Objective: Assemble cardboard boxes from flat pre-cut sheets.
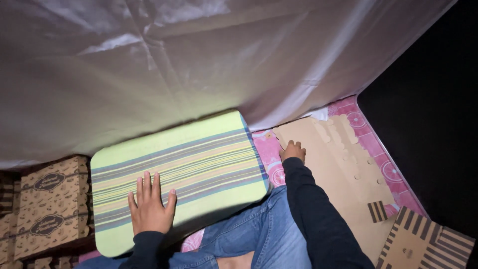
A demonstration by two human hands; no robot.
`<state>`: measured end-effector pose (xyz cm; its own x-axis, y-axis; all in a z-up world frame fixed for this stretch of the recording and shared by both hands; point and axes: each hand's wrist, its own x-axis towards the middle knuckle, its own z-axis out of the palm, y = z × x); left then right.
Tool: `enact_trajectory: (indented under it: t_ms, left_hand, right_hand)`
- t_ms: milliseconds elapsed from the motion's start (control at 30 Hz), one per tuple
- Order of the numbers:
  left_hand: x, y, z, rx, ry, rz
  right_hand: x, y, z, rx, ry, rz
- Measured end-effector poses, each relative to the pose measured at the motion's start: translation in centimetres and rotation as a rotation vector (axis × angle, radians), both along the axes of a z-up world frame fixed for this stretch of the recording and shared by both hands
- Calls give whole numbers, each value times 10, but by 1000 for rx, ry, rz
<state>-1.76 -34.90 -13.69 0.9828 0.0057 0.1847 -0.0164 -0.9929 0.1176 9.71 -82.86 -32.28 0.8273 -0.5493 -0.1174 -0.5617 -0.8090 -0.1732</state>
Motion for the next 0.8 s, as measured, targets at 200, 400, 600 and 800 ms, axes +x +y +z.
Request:
enact_trajectory:
  t_ms: [200,400,600,800]
  left_hand:
    - [0,1,2,-6,31,3]
    - [1,2,1,-18,52,22]
    - [2,3,0,-22,46,37]
    - [5,10,-11,-49,95,25]
  right_hand:
    - [-3,1,4,-15,-103,-42]
    - [-10,-12,-4,214,-377,-122]
    - [-36,-57,-29,349,-670,-105]
    - [-112,-52,45,228,-1069,-233]
